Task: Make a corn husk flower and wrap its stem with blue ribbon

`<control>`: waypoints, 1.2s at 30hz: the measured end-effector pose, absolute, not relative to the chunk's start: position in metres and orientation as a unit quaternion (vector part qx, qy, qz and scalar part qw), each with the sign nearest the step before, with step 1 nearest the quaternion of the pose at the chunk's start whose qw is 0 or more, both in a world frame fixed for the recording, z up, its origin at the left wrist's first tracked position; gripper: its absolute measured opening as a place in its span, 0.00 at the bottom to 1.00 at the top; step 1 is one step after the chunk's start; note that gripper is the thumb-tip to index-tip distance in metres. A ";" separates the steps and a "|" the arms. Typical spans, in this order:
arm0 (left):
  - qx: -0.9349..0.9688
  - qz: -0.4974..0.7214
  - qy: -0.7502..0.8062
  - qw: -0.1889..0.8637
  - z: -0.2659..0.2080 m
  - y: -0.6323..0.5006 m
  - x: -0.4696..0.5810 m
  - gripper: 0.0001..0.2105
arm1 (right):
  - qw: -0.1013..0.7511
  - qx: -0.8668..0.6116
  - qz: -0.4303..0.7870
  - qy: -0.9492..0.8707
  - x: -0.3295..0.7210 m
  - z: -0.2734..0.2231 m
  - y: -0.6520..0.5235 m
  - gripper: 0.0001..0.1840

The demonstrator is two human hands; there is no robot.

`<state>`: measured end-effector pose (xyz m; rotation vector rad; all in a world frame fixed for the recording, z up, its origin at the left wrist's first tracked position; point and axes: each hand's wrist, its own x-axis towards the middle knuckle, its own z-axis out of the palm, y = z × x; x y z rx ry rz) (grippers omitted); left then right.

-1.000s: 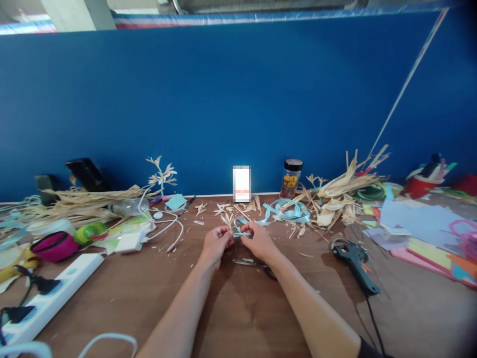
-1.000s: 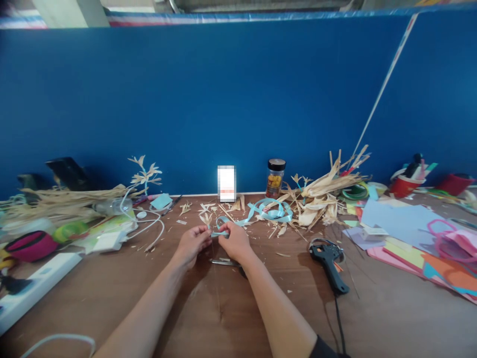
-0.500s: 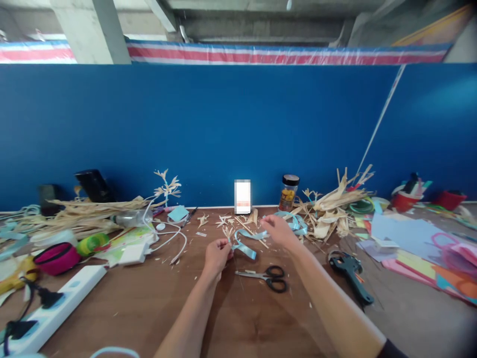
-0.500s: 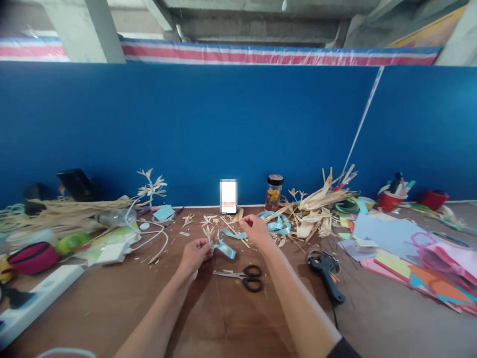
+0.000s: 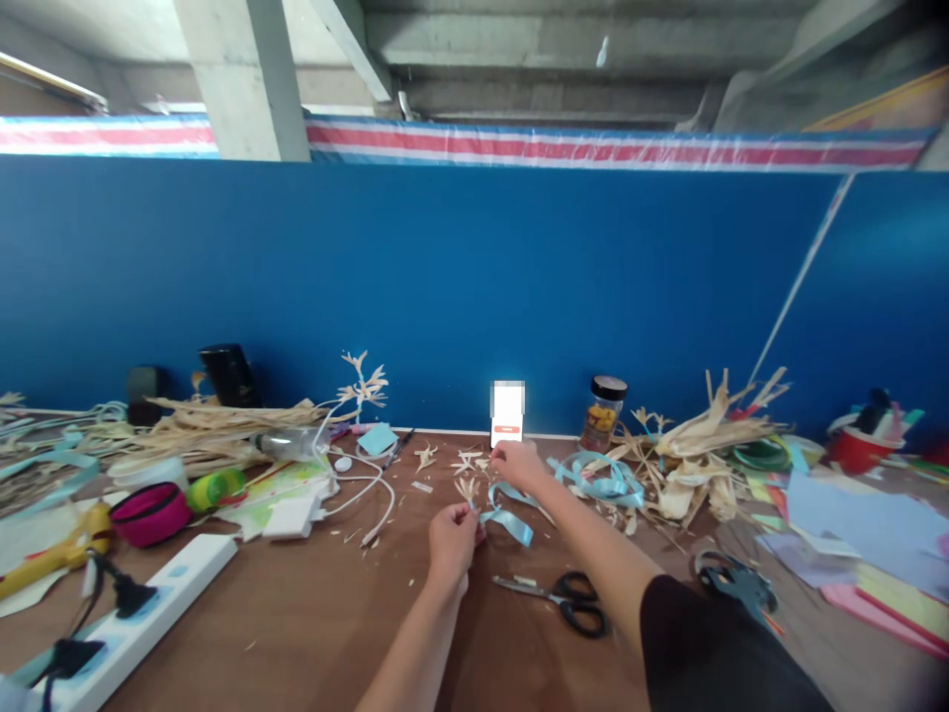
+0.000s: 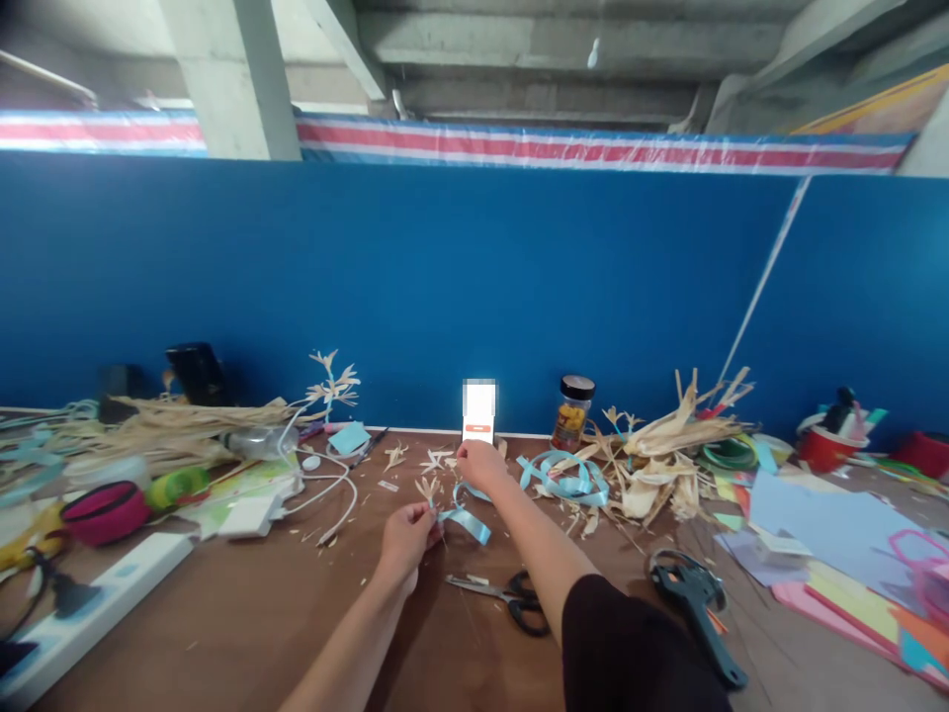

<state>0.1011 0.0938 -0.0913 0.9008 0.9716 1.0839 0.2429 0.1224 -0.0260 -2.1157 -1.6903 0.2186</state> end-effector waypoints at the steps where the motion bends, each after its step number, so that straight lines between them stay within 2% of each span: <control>1: 0.391 0.480 0.431 0.657 -0.092 0.094 0.101 0.08 | 0.203 -0.760 0.080 -0.613 0.240 -0.027 0.129 0.08; 8: 0.361 0.486 0.442 0.662 -0.093 0.098 0.102 0.07 | 0.156 -0.765 0.104 -0.617 0.217 -0.037 0.161 0.07; 13: 0.356 0.489 0.432 0.669 -0.093 0.097 0.103 0.07 | 0.169 -0.775 0.118 -0.597 0.207 -0.049 0.171 0.03; 19: 0.349 0.487 0.434 0.672 -0.088 0.095 0.102 0.06 | 0.278 -0.756 0.127 -0.579 0.214 -0.045 0.167 0.03; 24: 0.344 0.495 0.440 0.665 -0.090 0.096 0.103 0.07 | 0.397 -0.714 0.150 -0.557 0.218 -0.032 0.123 0.12; 25: 0.344 0.496 0.439 0.666 -0.090 0.096 0.103 0.08 | 0.420 -0.703 0.166 -0.549 0.217 -0.032 0.110 0.12; 27: 0.347 0.499 0.432 0.666 -0.091 0.096 0.104 0.08 | 0.539 -0.630 0.275 -0.487 0.213 -0.035 0.082 0.12; 29: 0.355 0.498 0.421 0.669 -0.091 0.095 0.105 0.08 | 0.592 -0.592 0.340 -0.429 0.209 -0.042 0.059 0.12; 33: 0.366 0.497 0.394 0.681 -0.091 0.093 0.106 0.09 | 0.609 -0.591 0.351 -0.395 0.212 -0.054 0.046 0.13; 36: 0.349 0.508 0.385 0.687 -0.092 0.093 0.106 0.08 | 0.562 -0.638 0.260 -0.458 0.221 -0.052 0.063 0.12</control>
